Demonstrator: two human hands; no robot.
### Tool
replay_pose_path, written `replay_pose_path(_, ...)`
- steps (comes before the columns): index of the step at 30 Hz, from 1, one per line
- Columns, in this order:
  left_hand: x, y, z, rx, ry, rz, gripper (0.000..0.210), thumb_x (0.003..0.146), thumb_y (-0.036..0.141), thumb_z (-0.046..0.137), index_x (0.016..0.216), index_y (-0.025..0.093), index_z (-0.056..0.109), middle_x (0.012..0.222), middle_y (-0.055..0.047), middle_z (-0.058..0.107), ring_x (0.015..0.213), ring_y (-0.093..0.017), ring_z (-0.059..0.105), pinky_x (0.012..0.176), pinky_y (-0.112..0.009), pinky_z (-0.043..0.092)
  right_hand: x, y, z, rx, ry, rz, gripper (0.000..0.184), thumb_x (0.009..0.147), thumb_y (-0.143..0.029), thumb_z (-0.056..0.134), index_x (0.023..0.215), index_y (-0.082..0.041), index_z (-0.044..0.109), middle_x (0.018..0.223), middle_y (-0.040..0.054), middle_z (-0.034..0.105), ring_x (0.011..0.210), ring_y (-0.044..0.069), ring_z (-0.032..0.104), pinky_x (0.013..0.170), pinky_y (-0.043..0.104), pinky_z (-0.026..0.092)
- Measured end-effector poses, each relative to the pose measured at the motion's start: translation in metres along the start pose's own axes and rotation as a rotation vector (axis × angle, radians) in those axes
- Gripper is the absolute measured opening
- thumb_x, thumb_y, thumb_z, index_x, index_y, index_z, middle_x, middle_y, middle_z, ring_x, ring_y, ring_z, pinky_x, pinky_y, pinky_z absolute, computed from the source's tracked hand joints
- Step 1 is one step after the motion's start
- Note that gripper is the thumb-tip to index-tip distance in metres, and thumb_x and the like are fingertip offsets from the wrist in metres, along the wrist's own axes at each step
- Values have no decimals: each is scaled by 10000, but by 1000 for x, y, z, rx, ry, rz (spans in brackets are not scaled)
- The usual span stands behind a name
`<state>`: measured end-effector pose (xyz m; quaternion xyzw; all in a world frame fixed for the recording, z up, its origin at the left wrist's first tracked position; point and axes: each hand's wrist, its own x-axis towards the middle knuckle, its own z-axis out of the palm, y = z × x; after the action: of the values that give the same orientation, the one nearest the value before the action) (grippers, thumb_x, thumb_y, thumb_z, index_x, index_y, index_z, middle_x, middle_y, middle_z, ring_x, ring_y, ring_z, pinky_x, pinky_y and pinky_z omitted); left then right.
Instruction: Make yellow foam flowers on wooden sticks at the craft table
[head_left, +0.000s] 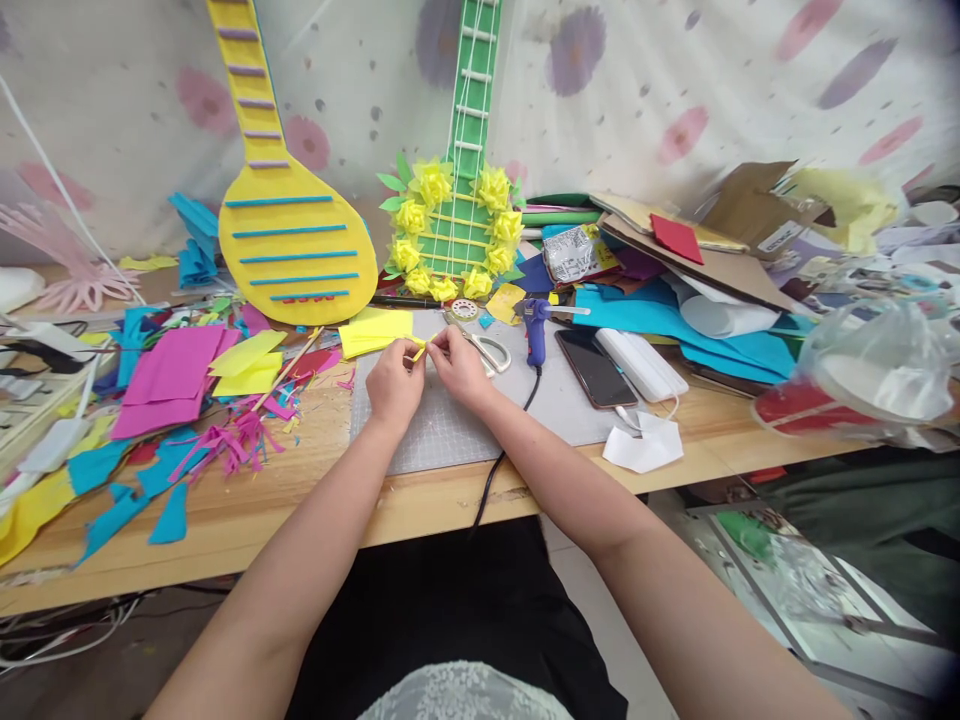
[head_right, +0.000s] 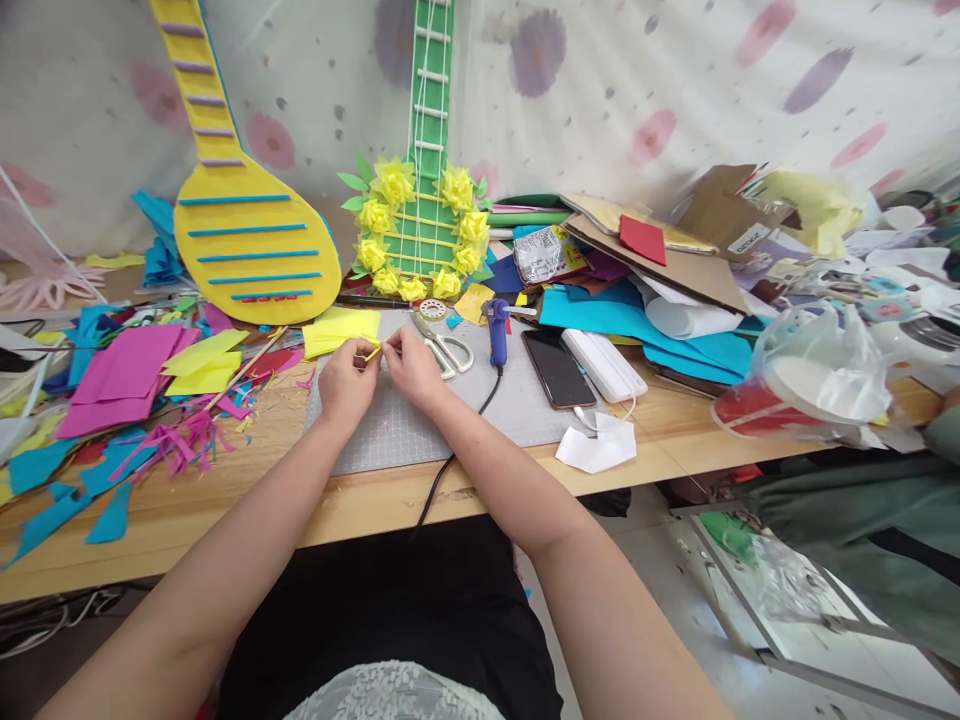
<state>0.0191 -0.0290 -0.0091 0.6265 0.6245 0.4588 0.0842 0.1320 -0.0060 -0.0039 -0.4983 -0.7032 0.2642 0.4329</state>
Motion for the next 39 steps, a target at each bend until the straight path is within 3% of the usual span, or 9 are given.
replay_pose_path(9,1,-10,8,-179,25,4,83,797,278,494,755,207,477,767,-13,599,685,-142,573,635,-263,421,2,-1,7,129,-14,82,93,820,-284,428,774,-207,407,787,14,593,760,138,570,720,288,422)
replay_pose_path(20,0,-5,5,-142,56,45,83,783,246,480,715,212,448,746,-15,587,736,-157,578,669,-284,432,2,-5,10,152,26,113,204,788,-386,490,737,-210,400,713,-16,555,674,121,540,627,260,411)
replay_pose_path(23,0,-4,7,-301,29,-53,103,753,276,517,732,210,441,763,-13,589,749,-155,599,661,-286,456,1,-2,11,134,40,99,208,793,-396,481,735,-212,401,712,-15,557,666,124,543,616,267,414)
replay_pose_path(28,4,3,6,-809,-12,-361,160,682,292,537,761,202,432,820,-9,586,772,-144,606,625,-287,508,0,-1,10,132,48,56,215,795,-401,480,726,-212,403,723,-16,569,678,123,547,621,268,414)
replay_pose_path(32,7,7,1,-973,0,-578,209,614,306,602,728,192,469,740,8,581,758,-143,598,613,-291,523,1,0,6,124,25,7,212,809,-404,460,736,-214,404,741,-9,575,695,127,540,637,267,407)
replay_pose_path(39,10,6,-2,-995,-69,-606,143,626,311,574,611,179,521,678,4,566,736,-135,582,599,-257,512,1,3,2,74,-48,-115,135,821,-318,440,750,-204,426,786,12,558,766,138,521,692,273,407)
